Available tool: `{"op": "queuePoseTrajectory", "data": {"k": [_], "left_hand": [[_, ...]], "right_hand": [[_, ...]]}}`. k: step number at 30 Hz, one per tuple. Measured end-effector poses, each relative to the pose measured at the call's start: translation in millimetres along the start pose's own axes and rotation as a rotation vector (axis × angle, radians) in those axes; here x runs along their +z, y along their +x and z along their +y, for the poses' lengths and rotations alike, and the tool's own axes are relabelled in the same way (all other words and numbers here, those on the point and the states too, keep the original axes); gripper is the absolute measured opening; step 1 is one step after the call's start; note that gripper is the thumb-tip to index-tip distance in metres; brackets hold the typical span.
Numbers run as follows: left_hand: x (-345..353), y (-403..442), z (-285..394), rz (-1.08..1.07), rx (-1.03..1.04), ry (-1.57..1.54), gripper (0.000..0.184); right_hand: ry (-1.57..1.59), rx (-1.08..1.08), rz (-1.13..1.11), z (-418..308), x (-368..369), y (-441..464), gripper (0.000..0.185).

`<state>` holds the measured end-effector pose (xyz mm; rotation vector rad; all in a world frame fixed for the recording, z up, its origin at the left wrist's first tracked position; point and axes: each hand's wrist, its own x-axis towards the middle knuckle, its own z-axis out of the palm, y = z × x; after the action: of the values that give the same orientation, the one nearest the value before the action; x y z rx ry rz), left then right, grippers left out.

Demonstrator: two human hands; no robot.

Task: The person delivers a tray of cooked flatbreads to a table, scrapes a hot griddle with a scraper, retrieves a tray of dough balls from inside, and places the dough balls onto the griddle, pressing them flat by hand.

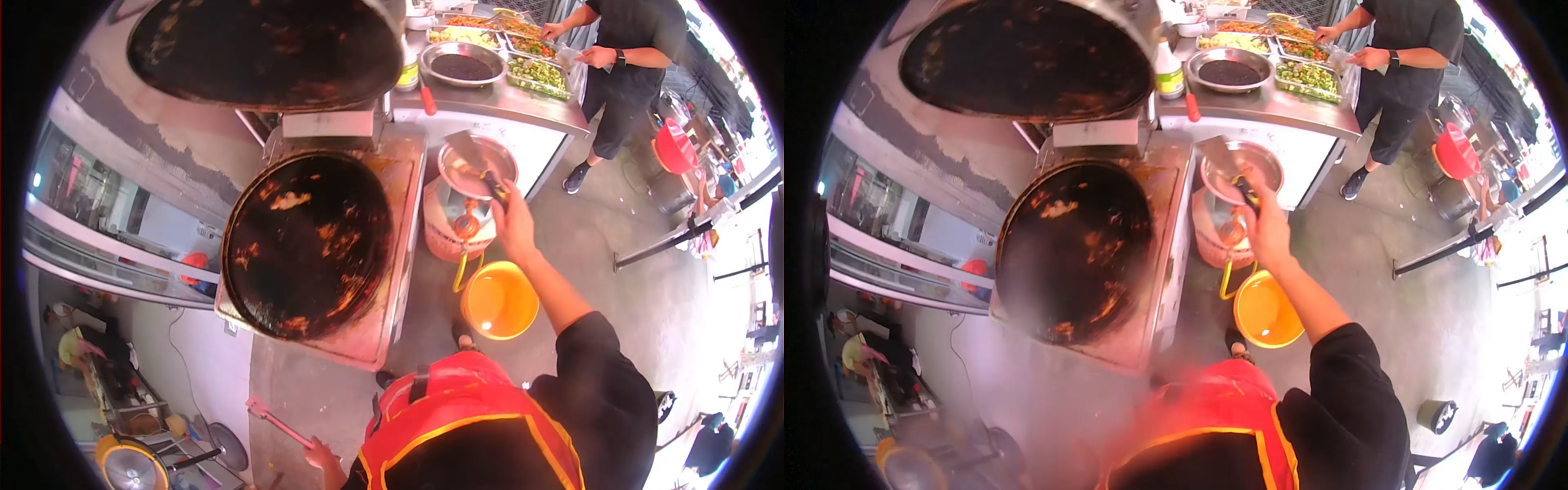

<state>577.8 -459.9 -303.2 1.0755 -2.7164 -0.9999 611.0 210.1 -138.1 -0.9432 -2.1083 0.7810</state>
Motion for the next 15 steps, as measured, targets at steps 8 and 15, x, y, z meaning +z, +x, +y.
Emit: {"op": "queuePoseTrajectory", "data": {"k": [8,15], "left_hand": [[5,-111,98,-0.082,0.247,-0.099,0.036],[24,-178,145,-0.251,0.363,-0.002,0.02]], "right_hand": [[-0.185,0.033,0.082,146,-4,102,0.047],[-0.007,-0.137,-0.131,113,29,69,0.048]]}}
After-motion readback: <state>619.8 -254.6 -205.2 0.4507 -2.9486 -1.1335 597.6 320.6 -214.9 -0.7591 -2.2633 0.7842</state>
